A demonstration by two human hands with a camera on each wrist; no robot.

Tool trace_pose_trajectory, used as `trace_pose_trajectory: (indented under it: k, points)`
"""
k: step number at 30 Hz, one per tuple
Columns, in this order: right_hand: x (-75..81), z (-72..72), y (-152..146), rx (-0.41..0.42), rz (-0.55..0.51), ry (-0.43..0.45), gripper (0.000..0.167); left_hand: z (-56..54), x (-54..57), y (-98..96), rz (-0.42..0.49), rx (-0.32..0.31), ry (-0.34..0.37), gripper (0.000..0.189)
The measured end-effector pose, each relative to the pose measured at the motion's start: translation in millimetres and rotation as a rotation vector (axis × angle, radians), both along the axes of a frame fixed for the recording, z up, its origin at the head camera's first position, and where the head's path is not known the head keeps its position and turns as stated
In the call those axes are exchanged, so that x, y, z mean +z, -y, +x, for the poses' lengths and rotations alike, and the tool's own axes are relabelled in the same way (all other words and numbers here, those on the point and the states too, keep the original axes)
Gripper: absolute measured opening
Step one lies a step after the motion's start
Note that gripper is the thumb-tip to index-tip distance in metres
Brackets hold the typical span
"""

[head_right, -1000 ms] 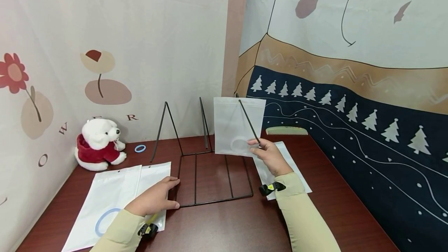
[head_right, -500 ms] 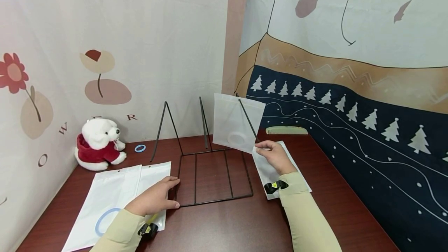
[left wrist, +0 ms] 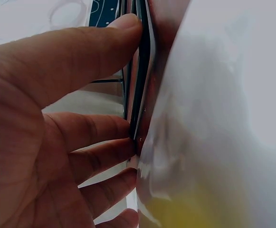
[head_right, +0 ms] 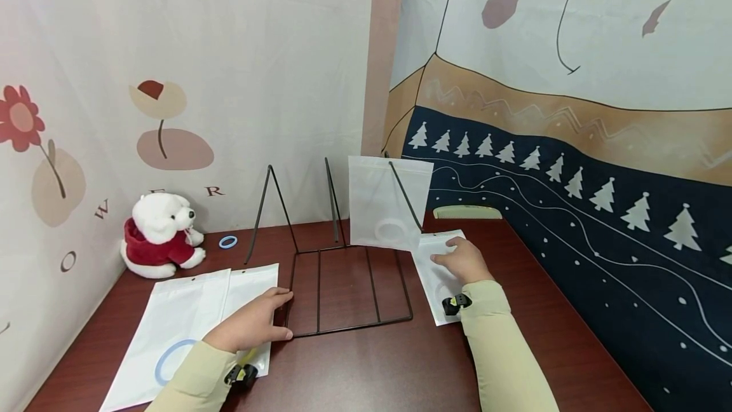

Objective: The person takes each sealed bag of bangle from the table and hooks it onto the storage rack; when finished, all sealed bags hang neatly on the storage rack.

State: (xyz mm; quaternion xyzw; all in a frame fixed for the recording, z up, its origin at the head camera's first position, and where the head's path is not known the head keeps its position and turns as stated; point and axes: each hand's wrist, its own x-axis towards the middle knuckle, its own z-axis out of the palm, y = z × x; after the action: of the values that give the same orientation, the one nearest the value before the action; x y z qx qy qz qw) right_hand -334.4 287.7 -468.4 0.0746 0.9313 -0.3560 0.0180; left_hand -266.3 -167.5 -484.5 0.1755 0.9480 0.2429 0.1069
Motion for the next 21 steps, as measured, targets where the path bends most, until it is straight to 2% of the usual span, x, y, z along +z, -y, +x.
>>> trace_pose_trajectory:
  k: [6,13,21]
  points:
    - [0.2,3.2,-3,-0.047,0.04,0.059,0.077,-0.5,-0.9,0.4,0.0,-0.007,-0.007,0.084]
    - [-0.6,6.8,-9,-0.079,0.098,0.07,0.079,-0.7,-1.7,1.6,0.002,-0.003,0.0,0.084]
    - [-3.1,9.1,-15,-0.127,0.16,0.13,0.083,-0.2,-0.7,1.3,0.004,0.001,-0.004,0.085]
